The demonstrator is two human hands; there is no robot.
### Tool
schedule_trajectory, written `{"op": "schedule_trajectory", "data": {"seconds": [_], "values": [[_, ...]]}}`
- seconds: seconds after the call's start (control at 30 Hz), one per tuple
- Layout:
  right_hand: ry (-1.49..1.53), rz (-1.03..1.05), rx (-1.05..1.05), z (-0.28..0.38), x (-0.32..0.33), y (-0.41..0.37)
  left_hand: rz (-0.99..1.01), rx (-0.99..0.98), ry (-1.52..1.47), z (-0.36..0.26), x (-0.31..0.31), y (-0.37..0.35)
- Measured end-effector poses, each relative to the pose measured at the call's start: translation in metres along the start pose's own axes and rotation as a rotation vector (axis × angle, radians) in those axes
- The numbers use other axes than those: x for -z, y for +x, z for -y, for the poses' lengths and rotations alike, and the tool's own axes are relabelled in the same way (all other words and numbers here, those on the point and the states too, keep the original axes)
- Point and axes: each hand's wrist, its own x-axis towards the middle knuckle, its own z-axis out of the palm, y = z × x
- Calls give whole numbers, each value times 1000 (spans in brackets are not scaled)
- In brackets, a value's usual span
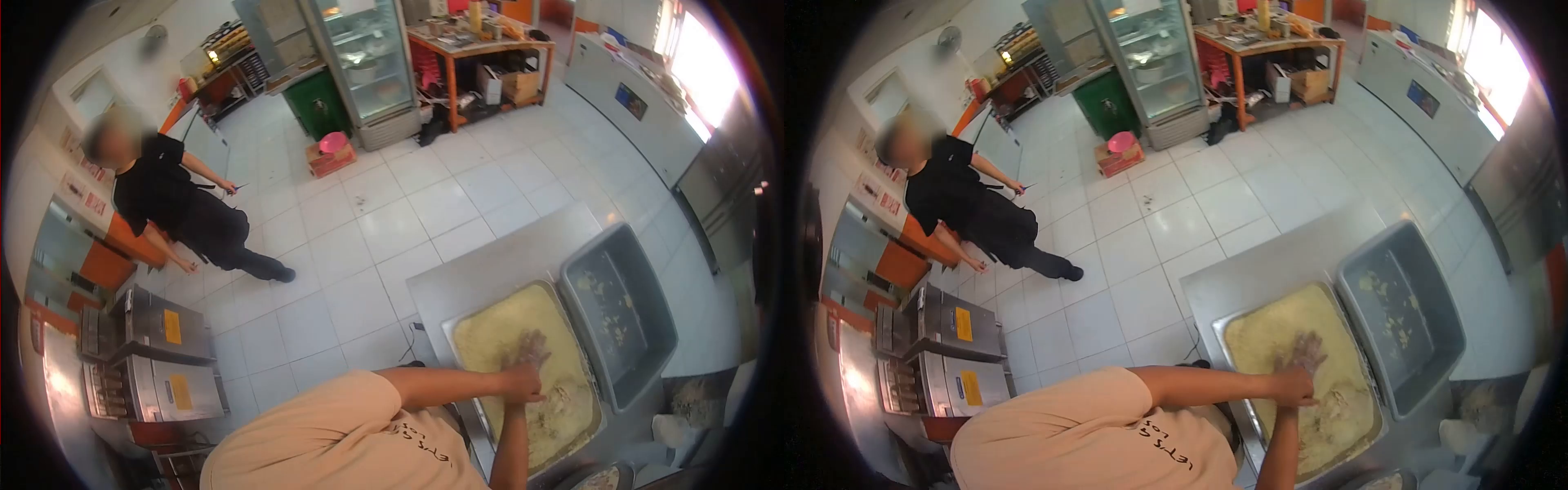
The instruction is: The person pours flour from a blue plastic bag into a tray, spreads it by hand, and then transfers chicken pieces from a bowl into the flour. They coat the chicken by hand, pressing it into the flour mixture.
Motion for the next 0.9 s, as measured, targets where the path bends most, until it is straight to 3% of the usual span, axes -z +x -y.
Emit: {"op": "schedule_trajectory", "data": {"seconds": [0.03, 0.07, 0.13, 0.23, 0.37, 0.4, 0.43, 0.47, 0.5, 0.53, 0.57, 0.6, 0.63, 0.67, 0.73, 0.77, 0.8, 0.83, 0.87, 0.9], "values": [[3, 20, -26, 2, 3, -2, -184, 96, 75, 3, -15, 2], [0, 35, -42, 4, 5, -4, -166, 91, 51, 19, -37, 1], [8, 56, -61, 6, 10, -3, 104, -197, 333, 58, -79, -3], [34, 86, -81, 8, 16, 6, 243, -108, 206, 44, -55, 5], [62, 130, -86, 11, 23, 23, 276, 62, 50, 47, -8, 24], [71, 146, -85, 12, 26, 27, 189, 185, -5, 59, 12, 24], [75, 156, -87, 11, 26, 31, -396, 140, -136, 99, 27, 14], [72, 171, -94, 12, 28, 35, -659, 770, -214, 153, 47, 0], [79, 184, -95, 10, 29, 34, -786, 1158, 91, 178, 130, 4], [51, 232, -87, 10, 29, 34, -899, 1058, 234, 228, 197, -14], [24, 272, -73, 11, 28, 37, -979, 1063, -26, 242, 267, -24], [30, 269, -64, 11, 27, 38, -1058, 1146, 208, 284, 311, -42], [27, 269, -68, 11, 26, 36, -951, 1329, 47, 306, 355, -54], [20, 268, -79, 11, 26, 37, -952, 1322, 46, 292, 361, -39], [6, 280, -76, 13, 30, 43, -836, 1029, 21, 270, 355, -8], [-7, 300, -66, 14, 33, 39, -730, 837, -25, 279, 323, -3], [-12, 301, -59, 14, 33, 36, -774, 608, 72, 221, 276, 29], [-21, 253, -44, 11, 31, 32, -817, 488, -106, 217, 201, 32], [-29, 211, -28, 7, 29, 23, -437, 806, -286, 173, 147, 33], [-30, 211, -14, -6, 15, 5, -263, 469, -134, 128, 94, 31]]}}
